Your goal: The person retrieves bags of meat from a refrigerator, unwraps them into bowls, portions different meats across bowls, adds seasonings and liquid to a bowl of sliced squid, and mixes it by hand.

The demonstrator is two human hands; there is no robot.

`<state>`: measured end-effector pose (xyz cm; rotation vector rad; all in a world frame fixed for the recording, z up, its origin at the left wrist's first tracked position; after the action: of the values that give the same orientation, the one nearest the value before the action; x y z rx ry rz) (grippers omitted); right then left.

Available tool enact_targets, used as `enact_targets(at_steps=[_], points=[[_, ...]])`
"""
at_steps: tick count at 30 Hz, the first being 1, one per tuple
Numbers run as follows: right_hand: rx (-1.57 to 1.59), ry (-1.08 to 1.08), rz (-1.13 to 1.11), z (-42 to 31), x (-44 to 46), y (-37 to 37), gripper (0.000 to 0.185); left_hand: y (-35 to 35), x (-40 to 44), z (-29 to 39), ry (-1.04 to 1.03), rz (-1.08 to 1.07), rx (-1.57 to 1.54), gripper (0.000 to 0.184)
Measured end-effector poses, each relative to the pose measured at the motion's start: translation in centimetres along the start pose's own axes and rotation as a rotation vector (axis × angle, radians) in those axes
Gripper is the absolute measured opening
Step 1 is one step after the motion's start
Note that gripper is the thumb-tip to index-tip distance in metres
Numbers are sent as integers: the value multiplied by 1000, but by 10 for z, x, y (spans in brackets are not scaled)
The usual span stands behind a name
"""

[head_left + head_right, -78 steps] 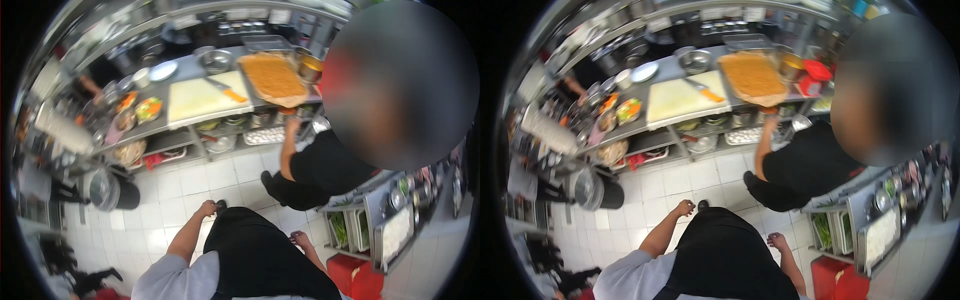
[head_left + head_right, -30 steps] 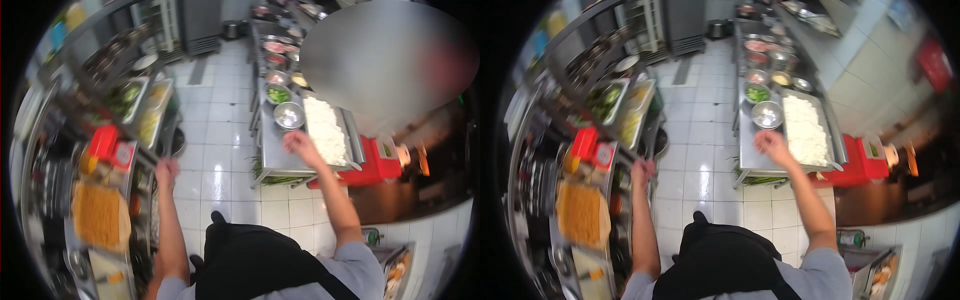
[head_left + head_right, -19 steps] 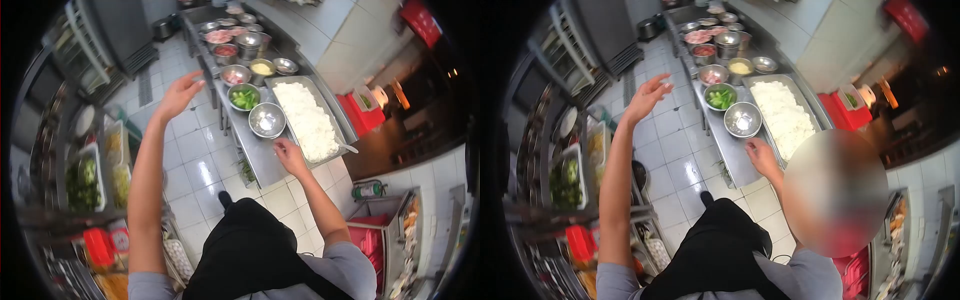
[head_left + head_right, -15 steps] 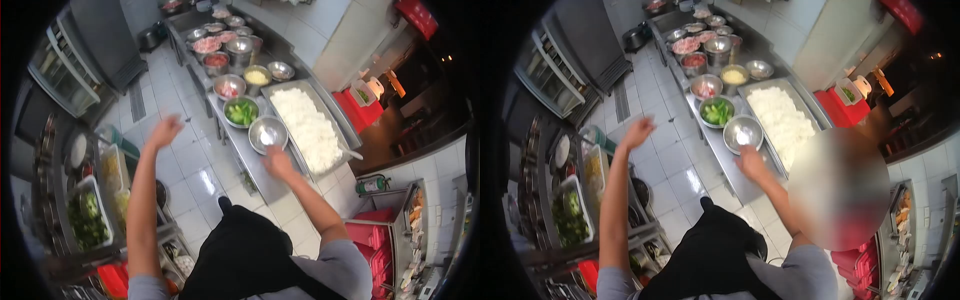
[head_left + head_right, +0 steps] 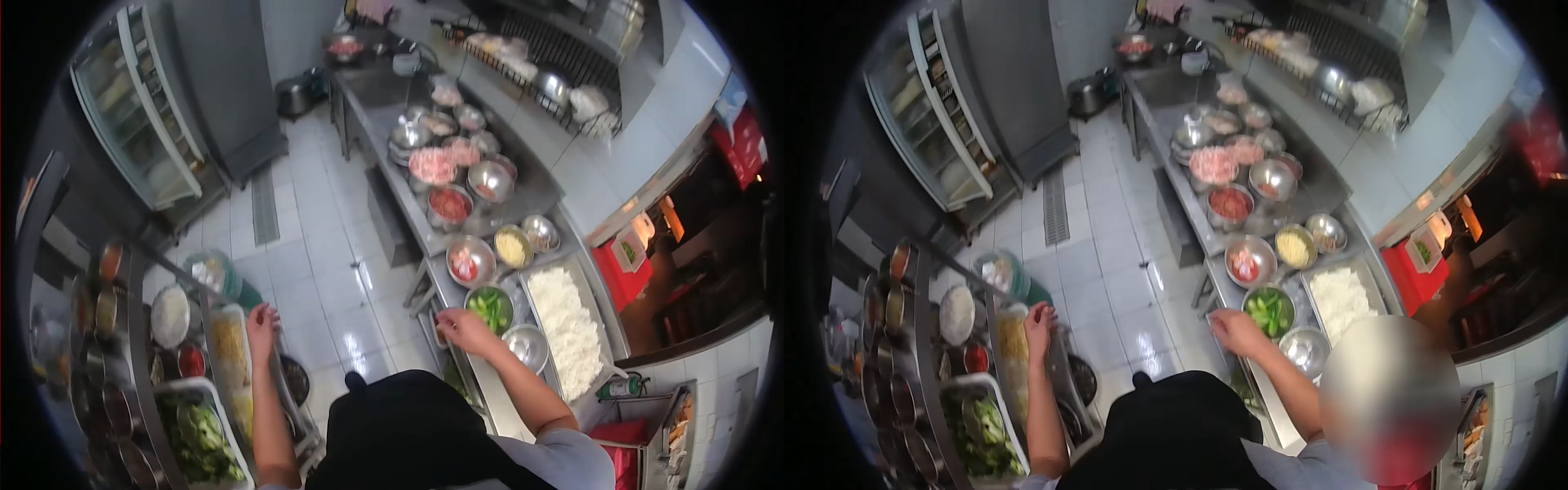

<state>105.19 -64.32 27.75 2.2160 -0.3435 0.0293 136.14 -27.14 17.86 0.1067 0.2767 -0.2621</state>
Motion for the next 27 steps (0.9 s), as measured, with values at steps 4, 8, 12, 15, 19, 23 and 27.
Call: enact_targets(at_steps=[4,8,12,15,19,23,27], points=[[121,128,-150,-20,74,-18,26,-65,51,115,-388,-77,223,27],[39,158,-303,-12,128,-27,26,-100,82,131,-228,-246,177,25],[304,186,17,-20,188,64,27,-114,160,85,-37,-368,194,25],[-95,267,511,-42,233,236,23,-94,231,39,50,-391,359,21],[-486,251,909,-17,265,412,26,-56,293,-20,181,-316,438,24],[-792,205,786,4,319,438,27,-48,296,-42,334,-162,298,30],[-481,122,596,15,390,369,23,-92,326,-42,382,-215,174,31]])
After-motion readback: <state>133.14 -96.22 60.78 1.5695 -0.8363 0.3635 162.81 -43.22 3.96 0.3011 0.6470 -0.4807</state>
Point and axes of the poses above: each hand's wrist, its own x-axis towards the middle knuckle, its own y-axis out of the back of the hand, z = x × y, the point moved 6 cm from there along x, towards the middle knuckle, and after that the axes turned 11 degrees about y, right-handed, at the moved point
